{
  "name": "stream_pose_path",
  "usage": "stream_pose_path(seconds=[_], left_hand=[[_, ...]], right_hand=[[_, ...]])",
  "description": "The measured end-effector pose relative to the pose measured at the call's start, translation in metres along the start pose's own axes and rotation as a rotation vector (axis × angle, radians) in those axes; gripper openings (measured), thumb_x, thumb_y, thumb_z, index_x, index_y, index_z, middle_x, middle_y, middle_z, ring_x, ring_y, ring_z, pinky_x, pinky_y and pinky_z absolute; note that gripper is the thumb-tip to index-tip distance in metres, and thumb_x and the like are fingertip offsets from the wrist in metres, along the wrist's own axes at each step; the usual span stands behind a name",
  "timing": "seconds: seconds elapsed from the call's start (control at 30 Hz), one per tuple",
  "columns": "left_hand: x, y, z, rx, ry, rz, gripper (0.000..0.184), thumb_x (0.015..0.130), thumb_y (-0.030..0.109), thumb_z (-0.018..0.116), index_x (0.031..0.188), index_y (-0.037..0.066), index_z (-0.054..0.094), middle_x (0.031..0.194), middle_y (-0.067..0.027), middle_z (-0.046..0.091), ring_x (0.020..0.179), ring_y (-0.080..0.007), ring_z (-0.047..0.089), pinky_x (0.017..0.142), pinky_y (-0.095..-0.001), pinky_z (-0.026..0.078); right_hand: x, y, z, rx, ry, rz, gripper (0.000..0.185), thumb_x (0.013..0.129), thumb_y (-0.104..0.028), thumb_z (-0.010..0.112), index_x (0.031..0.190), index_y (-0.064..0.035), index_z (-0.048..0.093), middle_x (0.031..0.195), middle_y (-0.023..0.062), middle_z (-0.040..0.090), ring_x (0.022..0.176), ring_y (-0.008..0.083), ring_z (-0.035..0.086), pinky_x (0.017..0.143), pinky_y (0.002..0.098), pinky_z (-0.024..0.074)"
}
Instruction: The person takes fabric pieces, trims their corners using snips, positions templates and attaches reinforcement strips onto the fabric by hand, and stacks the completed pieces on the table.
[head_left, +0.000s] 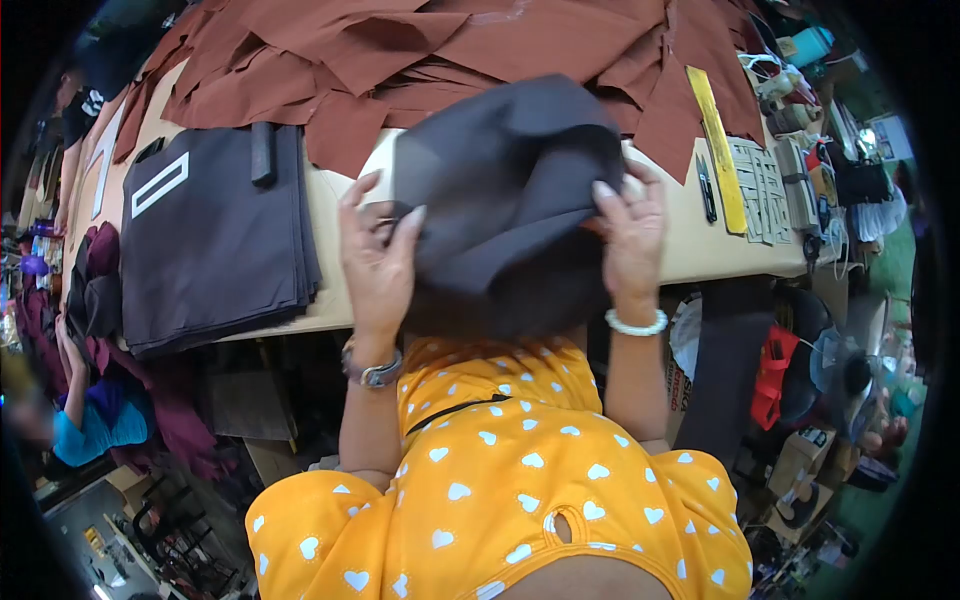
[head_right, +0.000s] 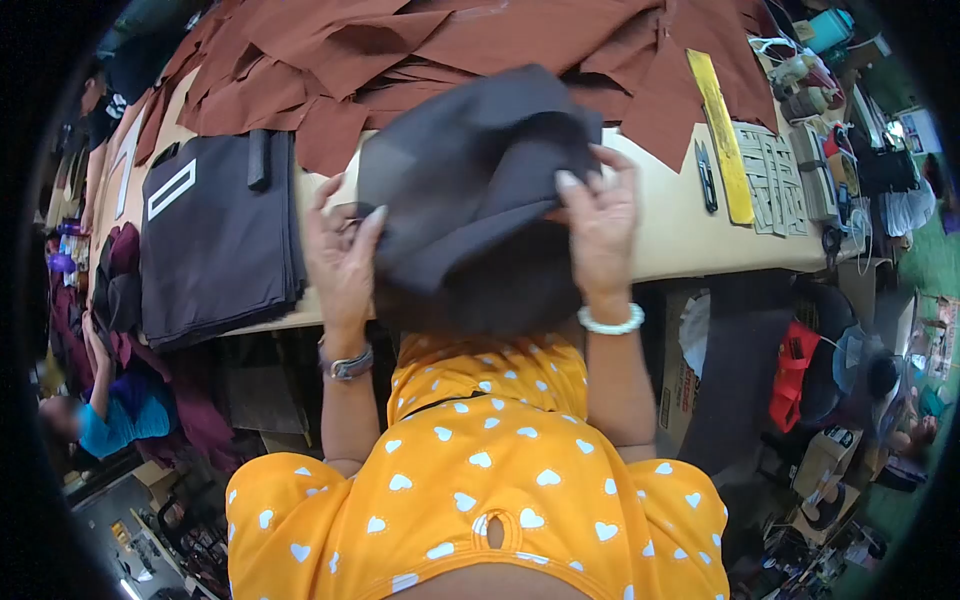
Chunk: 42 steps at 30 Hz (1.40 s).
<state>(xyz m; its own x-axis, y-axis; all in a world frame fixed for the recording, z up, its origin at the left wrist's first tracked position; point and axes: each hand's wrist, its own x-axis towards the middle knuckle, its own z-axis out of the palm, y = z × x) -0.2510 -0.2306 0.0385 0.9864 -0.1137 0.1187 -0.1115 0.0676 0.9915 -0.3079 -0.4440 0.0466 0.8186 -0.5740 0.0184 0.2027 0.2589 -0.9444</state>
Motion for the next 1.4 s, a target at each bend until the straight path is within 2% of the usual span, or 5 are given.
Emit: stream_pose_path(seconds=[0.17,0.6,0.9,1.13,1.4], left_hand=[[0.000,-0.013,-0.055,0.351,-0.136,0.072,0.036,0.086,-0.005,0.052,0.122,-0.001,0.051,0.104,-0.0072,0.061,0.095,-0.0092,0.056,0.076,-0.0188,0.046],[-0.014,-0.018,-0.075,0.647,-0.075,0.075,0.052,0.075,-0.005,0.054,0.127,-0.004,0.046,0.127,-0.0193,0.049,0.116,-0.0272,0.049,0.098,-0.0318,0.037],[-0.039,-0.012,-0.026,1.354,-0.063,0.496,0.055,0.084,0.022,0.059,0.132,0.004,0.041,0.142,-0.0204,0.029,0.129,-0.0384,0.028,0.103,-0.0477,0.026],[-0.057,-0.025,0.003,1.257,-0.479,0.482,0.081,0.069,0.042,0.071,0.136,0.011,0.038,0.142,-0.0168,0.031,0.131,-0.0367,0.028,0.105,-0.0517,0.022],[-0.072,-0.030,0.000,1.274,-0.444,0.486,0.081,0.067,0.039,0.073,0.135,0.011,0.039,0.141,-0.0181,0.033,0.129,-0.0412,0.029,0.102,-0.0546,0.025]], right_hand=[[0.030,-0.014,-0.120,-0.271,0.034,-0.059,0.016,0.080,0.001,0.062,0.074,-0.0092,0.051,0.071,-0.0069,0.047,0.059,0.0002,0.038,0.052,0.0157,0.0291],[0.042,-0.034,-0.164,-1.593,-0.092,-0.532,0.045,0.071,0.006,0.048,0.115,-0.0023,0.057,0.107,0.0175,0.055,0.097,0.0355,0.055,0.087,0.0393,0.0435],[0.005,-0.021,-0.132,-2.049,0.097,-0.746,0.041,0.081,-0.012,0.054,0.122,-0.0092,0.053,0.130,0.0133,0.044,0.123,0.0327,0.040,0.098,0.0480,0.0335],[-0.044,0.017,-0.100,-1.588,-0.352,-0.685,0.066,0.079,-0.055,0.054,0.126,-0.0094,0.050,0.134,0.0101,0.044,0.125,0.0295,0.038,0.102,0.0494,0.0279],[-0.013,-0.008,-0.140,-1.562,-0.192,-0.770,0.049,0.084,-0.042,0.055,0.115,-0.0048,0.056,0.122,0.0150,0.054,0.114,0.0332,0.048,0.099,0.0457,0.0322]])
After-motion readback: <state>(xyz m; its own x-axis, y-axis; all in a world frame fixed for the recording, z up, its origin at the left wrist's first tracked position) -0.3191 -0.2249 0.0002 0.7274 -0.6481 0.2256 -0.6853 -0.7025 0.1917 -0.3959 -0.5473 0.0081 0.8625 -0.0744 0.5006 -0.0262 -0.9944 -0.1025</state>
